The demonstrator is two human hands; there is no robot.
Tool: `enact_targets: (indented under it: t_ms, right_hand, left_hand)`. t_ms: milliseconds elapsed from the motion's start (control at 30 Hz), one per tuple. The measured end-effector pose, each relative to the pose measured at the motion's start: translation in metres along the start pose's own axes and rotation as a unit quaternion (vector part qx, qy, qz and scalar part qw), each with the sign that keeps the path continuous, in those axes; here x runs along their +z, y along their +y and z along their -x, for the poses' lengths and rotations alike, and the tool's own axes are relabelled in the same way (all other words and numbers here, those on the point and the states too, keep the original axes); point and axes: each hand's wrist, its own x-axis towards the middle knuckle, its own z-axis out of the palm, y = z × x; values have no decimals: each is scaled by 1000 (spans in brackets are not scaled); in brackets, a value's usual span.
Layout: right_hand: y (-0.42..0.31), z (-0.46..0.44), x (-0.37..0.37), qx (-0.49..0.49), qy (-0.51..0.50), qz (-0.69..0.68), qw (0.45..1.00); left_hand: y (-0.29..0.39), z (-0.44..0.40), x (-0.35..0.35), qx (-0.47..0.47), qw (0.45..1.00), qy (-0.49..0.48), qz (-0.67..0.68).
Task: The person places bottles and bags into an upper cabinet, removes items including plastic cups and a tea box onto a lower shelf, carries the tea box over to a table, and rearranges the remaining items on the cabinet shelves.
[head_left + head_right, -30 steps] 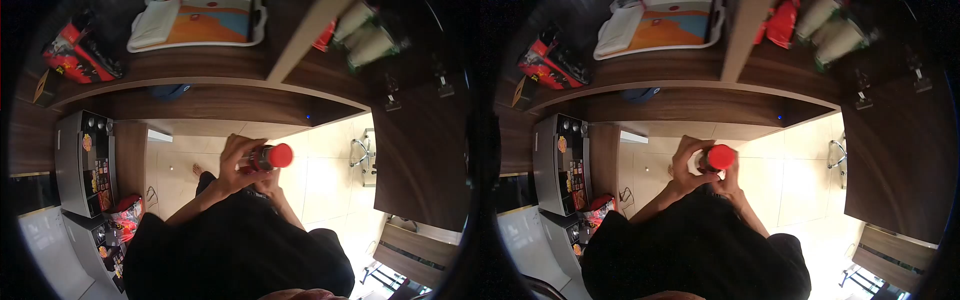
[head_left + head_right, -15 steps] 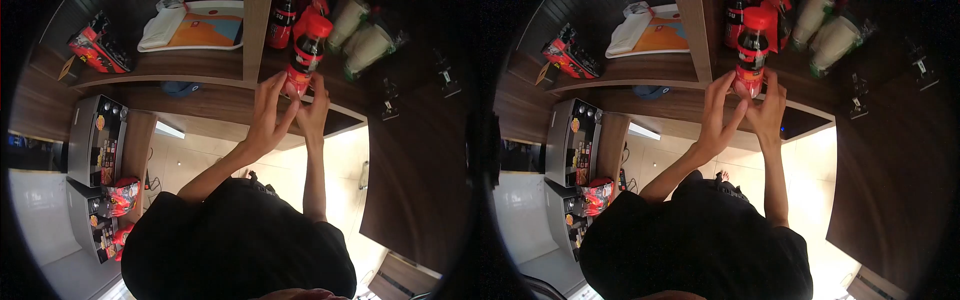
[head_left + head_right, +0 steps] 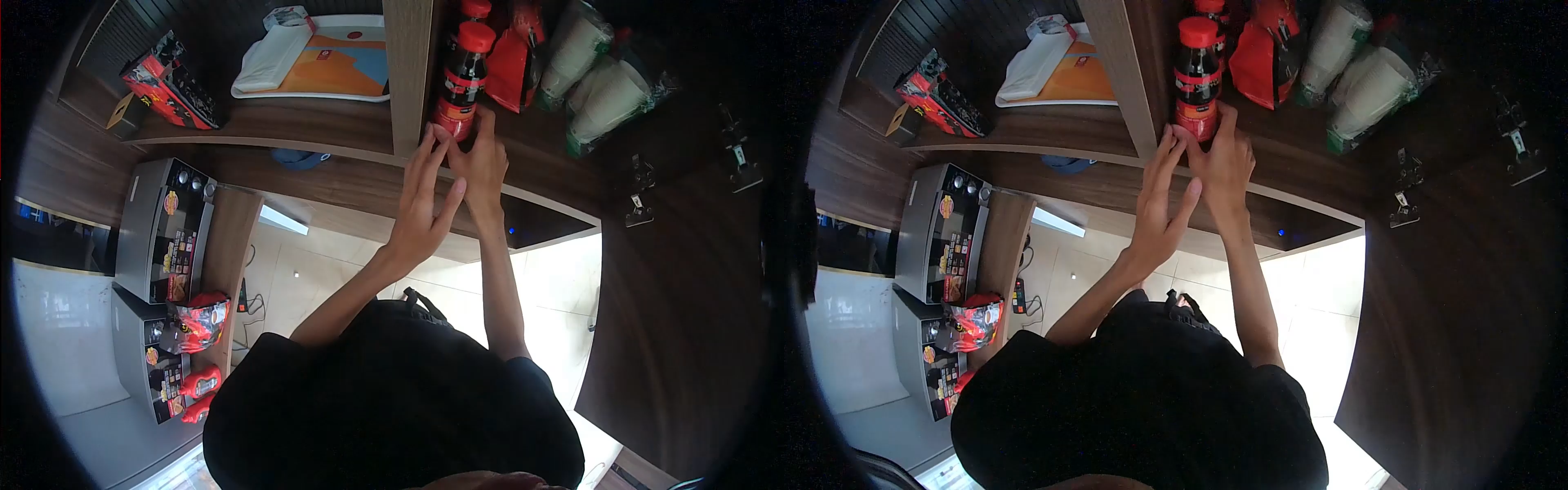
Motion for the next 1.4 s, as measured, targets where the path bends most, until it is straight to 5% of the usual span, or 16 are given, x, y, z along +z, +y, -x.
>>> enact_targets:
  t_ms: [167, 333, 567, 633, 700, 767, 833, 967, 1033, 1167, 1233, 1400]
  right_hand:
    - [3, -5, 3, -68, 44, 95, 992]
    - [6, 6, 6, -98, 70, 187, 975]
    - [59, 106, 36, -219, 198, -41, 955]
    - [78, 165, 62, -151, 111, -157, 970]
    - [59, 205, 82, -105, -167, -124, 972]
    - [73, 254, 124, -176, -340, -52, 922]
    - [69, 292, 166, -65, -520, -130, 842]
    - [1, 351, 242, -94, -665, -160, 724]
    - [-46, 375, 281, -114, -702, -159, 685]
    - [-147, 413, 353, -80, -718, -204, 660]
    - [-179, 430, 399, -107, -676, -241, 688]
    - [-265, 459, 480, -180, -545, -281, 769]
  left_hand:
    - [6, 24, -4, 76, 994, 52, -57]
    - [-1, 49, -9, 43, 995, 85, -21]
    - [-43, 118, -48, -119, 981, 146, 46]
    - [-66, 149, -71, -156, 974, 165, -5]
    - [-86, 179, -96, -255, 949, 185, 20]
    - [-96, 213, -127, -306, 925, 219, 62]
    - [-108, 249, -159, -315, 910, 270, 10]
    - [-119, 335, -246, -357, 859, 361, -58]
    - [-126, 384, -291, -354, 812, 447, -123]
    - [-129, 472, -390, -374, 634, 609, -296]
    - [-114, 484, -441, -379, 595, 648, -287]
    - [-166, 547, -518, -359, 597, 565, -442]
